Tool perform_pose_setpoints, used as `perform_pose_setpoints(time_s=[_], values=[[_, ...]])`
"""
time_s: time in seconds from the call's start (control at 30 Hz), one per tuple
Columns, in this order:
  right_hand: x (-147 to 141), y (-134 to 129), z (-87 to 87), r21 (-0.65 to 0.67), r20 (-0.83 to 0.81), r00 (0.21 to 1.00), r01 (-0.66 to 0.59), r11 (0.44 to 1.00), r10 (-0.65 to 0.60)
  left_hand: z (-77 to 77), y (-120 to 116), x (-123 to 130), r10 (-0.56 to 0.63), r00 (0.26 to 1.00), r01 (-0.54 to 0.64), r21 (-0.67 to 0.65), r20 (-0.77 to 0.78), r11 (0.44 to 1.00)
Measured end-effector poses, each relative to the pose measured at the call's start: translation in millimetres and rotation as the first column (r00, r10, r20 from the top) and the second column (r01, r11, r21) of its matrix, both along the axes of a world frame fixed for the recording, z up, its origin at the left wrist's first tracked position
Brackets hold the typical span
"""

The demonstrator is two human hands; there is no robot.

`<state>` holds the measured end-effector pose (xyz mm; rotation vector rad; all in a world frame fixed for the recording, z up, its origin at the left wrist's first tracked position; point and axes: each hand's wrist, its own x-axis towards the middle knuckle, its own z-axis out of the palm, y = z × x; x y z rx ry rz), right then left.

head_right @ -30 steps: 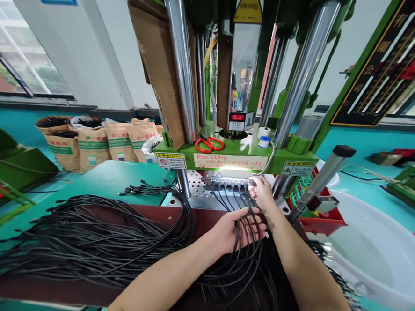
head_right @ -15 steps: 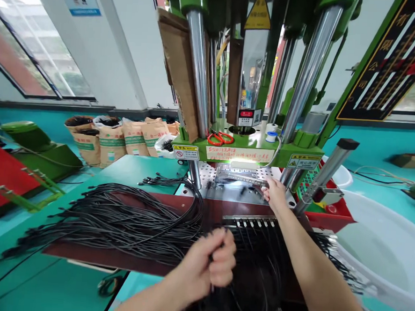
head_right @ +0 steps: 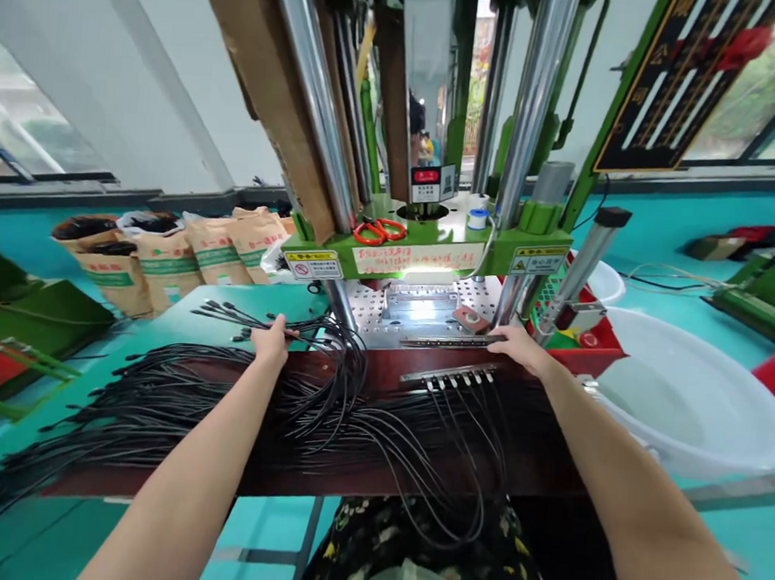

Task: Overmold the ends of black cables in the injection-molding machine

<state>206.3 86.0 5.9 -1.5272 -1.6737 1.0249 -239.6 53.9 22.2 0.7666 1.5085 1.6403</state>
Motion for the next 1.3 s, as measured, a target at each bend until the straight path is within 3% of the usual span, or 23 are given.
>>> perform_pose_setpoints(time_s=[0.07,0.13,0.23,0.3,0.37,0.47,0.53,0.63,0.67,0.7,0.77,0.83,0.97,1.1,1.17,1.23,1.3], values=[[1.5,4.0,-5.2,0.038,0.143,0.990,-0.004,0.999,-0.001,-12.7,2.6,1.1,0.017,0.999,-0.020,-0.105,-0.033,0.994],[1.3,5.5,-7.8,0.093,0.262,0.965,-0.019,0.995,-0.006,-14.9,4.2,-2.2,0.009,0.998,-0.021,-0.199,-0.059,0.980],[1.1,-0.5,-2.8,0.164,0.376,0.926,-0.100,0.981,0.032,-4.8,3.1,-12.4,-0.138,0.987,0.101,-0.361,-0.077,0.927],[2.0,-9.5,5.0,0.141,0.416,0.900,-0.205,0.969,0.130,6.3,-1.4,-15.8,-0.257,0.963,0.194,-0.448,-0.083,0.873],[2.2,-20.0,12.7,0.070,0.476,0.836,-0.347,0.935,0.274,18.3,-9.7,-9.4,-0.342,0.934,0.256,-0.473,-0.103,0.843],[-1.9,-32.6,20.1,-0.012,0.652,0.651,-0.504,0.863,0.389,33.7,-32.0,25.8,-0.496,0.860,0.432,-0.352,-0.117,0.831],[-7.7,-36.4,23.9,-0.045,0.725,0.567,-0.528,0.848,0.391,38.7,-53.5,63.3,-0.655,0.752,0.619,-0.263,-0.076,0.740],[-17.2,-36.8,34.9,-0.108,0.727,0.551,-0.498,0.860,0.410,33.9,-87.9,121.8,-0.897,0.440,0.856,-0.282,-0.043,0.433],[-19.9,-36.3,40.5,-0.130,0.726,0.546,-0.487,0.864,0.417,29.4,-97.5,138.0,-0.927,0.362,0.882,-0.288,-0.096,0.374],[-22.2,-35.8,46.7,-0.148,0.727,0.544,-0.473,0.869,0.420,24.0,-105.4,151.6,-0.934,0.314,0.889,-0.292,-0.172,0.353],[-25.5,-34.8,59.3,-0.173,0.730,0.544,-0.437,0.883,0.413,12.2,-115.4,170.9,-0.913,0.270,0.884,-0.297,-0.306,0.361],[-27.4,-33.8,70.0,-0.184,0.738,0.548,-0.397,0.899,0.394,1.1,-118.4,181.9,-0.890,0.275,0.871,-0.298,-0.364,0.391],[-28.3,-27.9,85.2,-0.146,0.752,0.576,-0.331,0.932,0.322,-13.4,-110.2,194.0,-0.891,0.336,0.850,-0.309,-0.304,0.426],[-29.5,-8.9,98.5,-0.068,0.730,0.634,-0.305,0.950,0.255,-12.1,-92.7,210.5,-0.892,0.446,0.878,-0.232,0.079,0.418],[-31.7,5.9,102.0,-0.032,0.708,0.669,-0.292,0.956,0.228,-6.6,-83.1,224.1,-0.800,0.503,0.861,-0.112,0.329,0.495],[-35.5,22.3,101.0,0.003,0.684,0.702,-0.272,0.962,0.197,-1.1,-73.8,240.3,-0.704,0.478,0.823,0.013,0.526,0.568],[-40.9,38.6,95.4,0.036,0.663,0.732,-0.242,0.970,0.158,1.9,-64.9,256.0,-0.682,0.376,0.820,0.117,0.627,0.560]])
